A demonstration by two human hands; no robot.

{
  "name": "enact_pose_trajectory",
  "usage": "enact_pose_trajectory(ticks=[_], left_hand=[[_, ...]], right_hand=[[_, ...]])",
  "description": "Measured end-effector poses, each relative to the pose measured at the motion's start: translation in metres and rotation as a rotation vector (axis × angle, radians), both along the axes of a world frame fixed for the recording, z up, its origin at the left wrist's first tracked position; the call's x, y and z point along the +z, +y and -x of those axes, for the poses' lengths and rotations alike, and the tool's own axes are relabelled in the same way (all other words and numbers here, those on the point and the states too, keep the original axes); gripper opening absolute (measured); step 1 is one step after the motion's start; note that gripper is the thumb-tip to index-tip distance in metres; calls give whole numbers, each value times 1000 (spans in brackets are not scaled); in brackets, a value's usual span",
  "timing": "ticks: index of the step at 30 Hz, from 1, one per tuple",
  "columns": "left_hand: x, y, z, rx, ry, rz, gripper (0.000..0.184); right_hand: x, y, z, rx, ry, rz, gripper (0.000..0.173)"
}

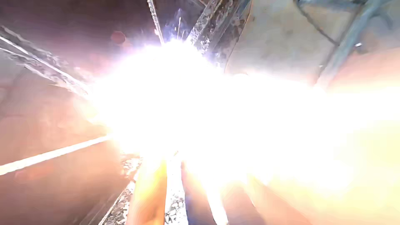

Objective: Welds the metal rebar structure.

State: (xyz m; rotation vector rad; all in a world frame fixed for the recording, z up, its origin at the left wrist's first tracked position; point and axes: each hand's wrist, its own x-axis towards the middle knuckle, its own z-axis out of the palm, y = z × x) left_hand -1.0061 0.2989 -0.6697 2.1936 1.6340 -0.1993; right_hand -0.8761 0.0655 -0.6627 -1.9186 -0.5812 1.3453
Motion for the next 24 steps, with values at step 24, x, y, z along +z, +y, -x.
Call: enact_pose_trajectory(ticks=[24], left_hand=[[-91, 9, 6, 100, -188, -396, 42]], right_hand=[[2, 5, 7, -172, 286, -101, 37]])
